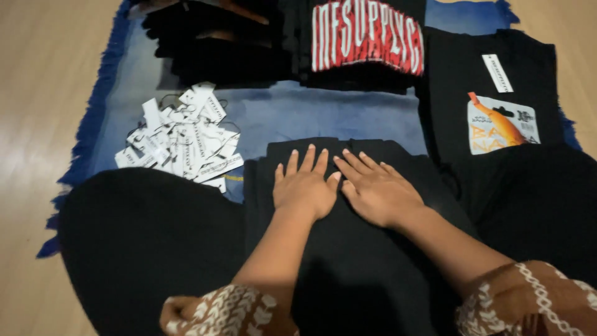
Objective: Attaching brand tags to black t-shirts by hand while sitting on the floor.
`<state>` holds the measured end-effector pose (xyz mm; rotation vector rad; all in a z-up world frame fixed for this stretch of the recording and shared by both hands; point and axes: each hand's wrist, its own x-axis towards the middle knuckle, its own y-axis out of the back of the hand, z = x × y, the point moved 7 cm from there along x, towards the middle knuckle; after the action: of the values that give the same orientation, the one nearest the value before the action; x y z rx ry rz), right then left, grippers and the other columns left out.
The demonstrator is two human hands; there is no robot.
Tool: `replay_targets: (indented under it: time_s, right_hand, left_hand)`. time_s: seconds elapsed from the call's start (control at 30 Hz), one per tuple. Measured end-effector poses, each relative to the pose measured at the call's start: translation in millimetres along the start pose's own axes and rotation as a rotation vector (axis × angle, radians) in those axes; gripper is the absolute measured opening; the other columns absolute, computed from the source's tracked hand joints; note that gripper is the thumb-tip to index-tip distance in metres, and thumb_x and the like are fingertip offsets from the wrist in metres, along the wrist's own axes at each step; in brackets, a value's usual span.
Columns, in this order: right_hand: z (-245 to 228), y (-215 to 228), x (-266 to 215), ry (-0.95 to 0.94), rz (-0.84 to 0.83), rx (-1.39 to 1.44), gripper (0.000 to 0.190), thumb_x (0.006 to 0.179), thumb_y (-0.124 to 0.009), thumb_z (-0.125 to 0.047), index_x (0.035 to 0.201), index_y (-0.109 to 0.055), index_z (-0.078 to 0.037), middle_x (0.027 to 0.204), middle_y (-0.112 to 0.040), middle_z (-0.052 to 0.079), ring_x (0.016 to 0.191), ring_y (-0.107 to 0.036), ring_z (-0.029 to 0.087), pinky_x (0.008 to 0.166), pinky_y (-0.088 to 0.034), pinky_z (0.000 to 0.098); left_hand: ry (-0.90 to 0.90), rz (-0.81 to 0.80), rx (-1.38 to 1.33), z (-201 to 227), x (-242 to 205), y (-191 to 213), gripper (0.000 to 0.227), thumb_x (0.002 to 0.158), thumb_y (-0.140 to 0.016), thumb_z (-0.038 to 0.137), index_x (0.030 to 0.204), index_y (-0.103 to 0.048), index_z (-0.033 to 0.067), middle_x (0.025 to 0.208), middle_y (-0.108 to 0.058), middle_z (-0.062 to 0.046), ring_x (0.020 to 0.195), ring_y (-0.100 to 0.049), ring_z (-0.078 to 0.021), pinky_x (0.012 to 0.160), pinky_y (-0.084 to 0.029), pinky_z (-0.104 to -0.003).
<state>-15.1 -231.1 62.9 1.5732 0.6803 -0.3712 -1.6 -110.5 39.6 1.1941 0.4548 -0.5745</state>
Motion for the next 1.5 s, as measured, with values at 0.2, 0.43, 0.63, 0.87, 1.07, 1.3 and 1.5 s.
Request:
replay_targets:
  time_s: [0.2, 0.43, 0.63, 0.87, 1.07, 1.3, 1.5]
  right_hand:
    - [-2.0, -1.1, -13.5, -0.001, -0.003, 0.008, 0.062, 0.104, -0.011, -0.039, 0.165, -0.011, -0.030, 0.174, -0.008, -0.003, 0.160, -0.008, 0.024, 0.129, -0.008, 0.0493]
    - [-7.0, -2.4, -22.5, -0.013, -0.026, 0.059, 0.060, 0.105, -0.009, -0.039, 0.165, -0.012, -0.032, 0.174, -0.006, -0.006, 0.160, -0.008, 0.022, 0.130, -0.005, 0.0483]
    - [-7.9, -5.3, -12.6, -0.021, -0.015, 0.063, 0.062, 0.104, -0.010, -0.042, 0.164, -0.018, -0.031, 0.173, -0.012, -0.005, 0.159, -0.011, 0.023, 0.129, -0.008, 0.0490]
    - [-9.2, -2.9, -9.3, -0.042, -0.025, 0.097, 0.062, 0.103, -0.015, -0.042, 0.164, -0.020, -0.031, 0.173, -0.011, -0.005, 0.159, -0.012, 0.023, 0.129, -0.008, 0.0495]
    - [-11.1, -3.8, -13.7, -0.017, 0.009, 0.064, 0.061, 0.104, -0.016, -0.040, 0.164, -0.021, -0.029, 0.173, -0.014, -0.002, 0.159, -0.015, 0.026, 0.128, -0.010, 0.0512]
    - [-9.7, -4.5, -12.9, -0.010, 0.049, 0.069, 0.062, 0.103, -0.017, -0.041, 0.163, -0.024, -0.028, 0.172, -0.016, -0.002, 0.158, -0.016, 0.026, 0.127, -0.011, 0.0520]
    - [-12.4, -1.3, -18.5, -0.019, 0.032, 0.077, 0.061, 0.104, -0.019, -0.043, 0.163, -0.024, -0.028, 0.172, -0.017, -0.002, 0.158, -0.016, 0.026, 0.127, -0.011, 0.0510]
  left_hand:
    - [-0.002, -0.028, 0.000, 7.9, -16.2, 5.5, 0.067, 0.105, -0.016, 0.045, 0.166, -0.010, 0.0182, 0.175, 0.001, -0.005, 0.160, 0.007, -0.0320, 0.126, 0.007, -0.057]
    - [0.023, -0.079, 0.070, 5.8, -19.3, 0.4, 0.068, 0.105, -0.010, 0.042, 0.166, -0.003, 0.0150, 0.174, 0.007, -0.009, 0.159, 0.011, -0.0366, 0.125, 0.011, -0.060]
    - [-0.051, 0.137, -0.169, -18.8, -11.6, 3.6, 0.060, 0.104, -0.026, 0.037, 0.159, -0.036, 0.0162, 0.171, -0.024, -0.008, 0.158, -0.014, -0.0349, 0.126, -0.009, -0.058]
    - [0.025, 0.422, -0.500, -53.4, 10.2, 9.2, 0.035, 0.102, -0.047, 0.031, 0.123, -0.071, 0.0169, 0.129, -0.069, -0.008, 0.128, -0.060, -0.0332, 0.107, -0.049, -0.049]
    - [0.089, 0.621, -0.481, -116.9, 40.9, 25.3, 0.023, 0.097, -0.055, 0.019, 0.106, -0.075, 0.0125, 0.105, -0.076, -0.018, 0.113, -0.068, -0.0425, 0.096, -0.055, -0.052]
    - [0.335, 0.559, -0.179, -205.2, 66.7, 20.7, 0.056, 0.088, -0.061, 0.006, 0.142, -0.050, -0.0024, 0.134, -0.050, -0.030, 0.121, -0.051, -0.0618, 0.095, -0.052, -0.067]
    - [0.357, 0.395, -0.042, -188.5, 49.9, 9.9, 0.039, 0.095, -0.056, 0.005, 0.133, -0.060, -0.0026, 0.129, -0.048, -0.025, 0.125, -0.043, -0.0552, 0.096, -0.050, -0.067]
